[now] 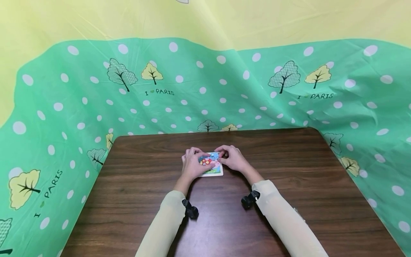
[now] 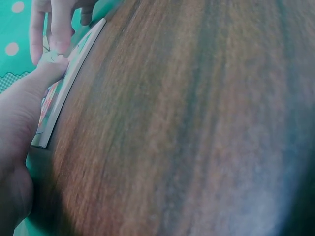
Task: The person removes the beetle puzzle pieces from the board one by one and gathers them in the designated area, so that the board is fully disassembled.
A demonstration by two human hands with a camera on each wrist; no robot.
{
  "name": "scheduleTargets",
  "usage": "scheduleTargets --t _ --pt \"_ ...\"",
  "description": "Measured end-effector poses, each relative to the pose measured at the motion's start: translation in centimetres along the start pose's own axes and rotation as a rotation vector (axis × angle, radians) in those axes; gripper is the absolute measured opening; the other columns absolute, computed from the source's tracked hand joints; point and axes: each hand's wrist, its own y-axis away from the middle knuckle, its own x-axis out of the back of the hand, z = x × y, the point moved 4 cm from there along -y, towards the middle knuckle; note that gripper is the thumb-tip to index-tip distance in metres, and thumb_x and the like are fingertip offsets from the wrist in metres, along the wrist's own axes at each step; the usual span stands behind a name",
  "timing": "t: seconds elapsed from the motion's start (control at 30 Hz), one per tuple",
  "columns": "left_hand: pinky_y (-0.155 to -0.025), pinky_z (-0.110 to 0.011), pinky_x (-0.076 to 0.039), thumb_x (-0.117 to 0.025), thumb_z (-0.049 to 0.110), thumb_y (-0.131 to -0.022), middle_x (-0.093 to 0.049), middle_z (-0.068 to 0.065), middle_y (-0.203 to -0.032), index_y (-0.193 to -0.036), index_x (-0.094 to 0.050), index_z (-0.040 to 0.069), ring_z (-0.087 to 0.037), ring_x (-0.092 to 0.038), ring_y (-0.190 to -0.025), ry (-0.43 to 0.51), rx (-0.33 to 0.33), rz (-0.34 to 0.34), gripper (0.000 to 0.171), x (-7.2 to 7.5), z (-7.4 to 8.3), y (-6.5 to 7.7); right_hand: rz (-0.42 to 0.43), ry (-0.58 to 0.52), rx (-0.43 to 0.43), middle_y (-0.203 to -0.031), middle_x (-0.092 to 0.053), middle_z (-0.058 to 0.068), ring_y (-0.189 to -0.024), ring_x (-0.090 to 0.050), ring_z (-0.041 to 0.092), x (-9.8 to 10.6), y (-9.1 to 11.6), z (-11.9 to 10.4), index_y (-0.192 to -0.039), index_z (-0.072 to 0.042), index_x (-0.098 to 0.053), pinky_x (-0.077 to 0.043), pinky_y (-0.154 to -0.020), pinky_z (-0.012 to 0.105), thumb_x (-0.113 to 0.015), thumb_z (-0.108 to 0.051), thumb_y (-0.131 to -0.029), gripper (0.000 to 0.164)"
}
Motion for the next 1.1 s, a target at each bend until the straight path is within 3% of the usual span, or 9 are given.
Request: scheduleTargets --t 0.5,0.9,1.1 --pt "-0.112 -0.057 -0.033 -0.092 0.058 -0.088 -0.058 -0.008 -0.14 -0.129 -0.084 0.022 -0.032 -0.047 -0.132 -0.02 -0.004 -0.01 0.054 0.3 0.4 0.2 0.008 -0.031 0.002 -0.101 -0.076 0.011 -0.087 -0.061 0.017 1.3 0.1 -0.4 -0.131 -0.003 -0.078 -0.049 -0.081 0.026 -0.081 -0.002 -0.099 0.032" --pt "-0.113 -0.056 -0.033 -0.09 0.059 -0.088 -0.056 -0.008 -0.142 -0.13 -0.084 0.025 -0.032 -0.046 -0.134 -0.043 0.013 -0.014 0.055 0.0 0.2 0.3 0.03 -0.057 0.034 -0.098 -0.076 0.01 -0.084 -0.06 0.012 3.1 0.6 0.8 -0.13 0.0 -0.077 -0.049 -0.076 0.023 -0.079 -0.001 -0.098 0.032" --pt "-0.114 -0.058 -0.034 -0.091 0.059 -0.088 -0.057 -0.008 -0.142 -0.13 -0.084 0.025 -0.033 -0.047 -0.134 -0.04 0.009 -0.01 0.054 0.1 0.3 0.2 0.043 -0.074 0.011 -0.099 -0.077 0.015 -0.084 -0.06 0.013 4.3 0.9 1.4 -0.13 0.002 -0.078 -0.049 -0.076 0.02 -0.08 0.002 -0.098 0.032"
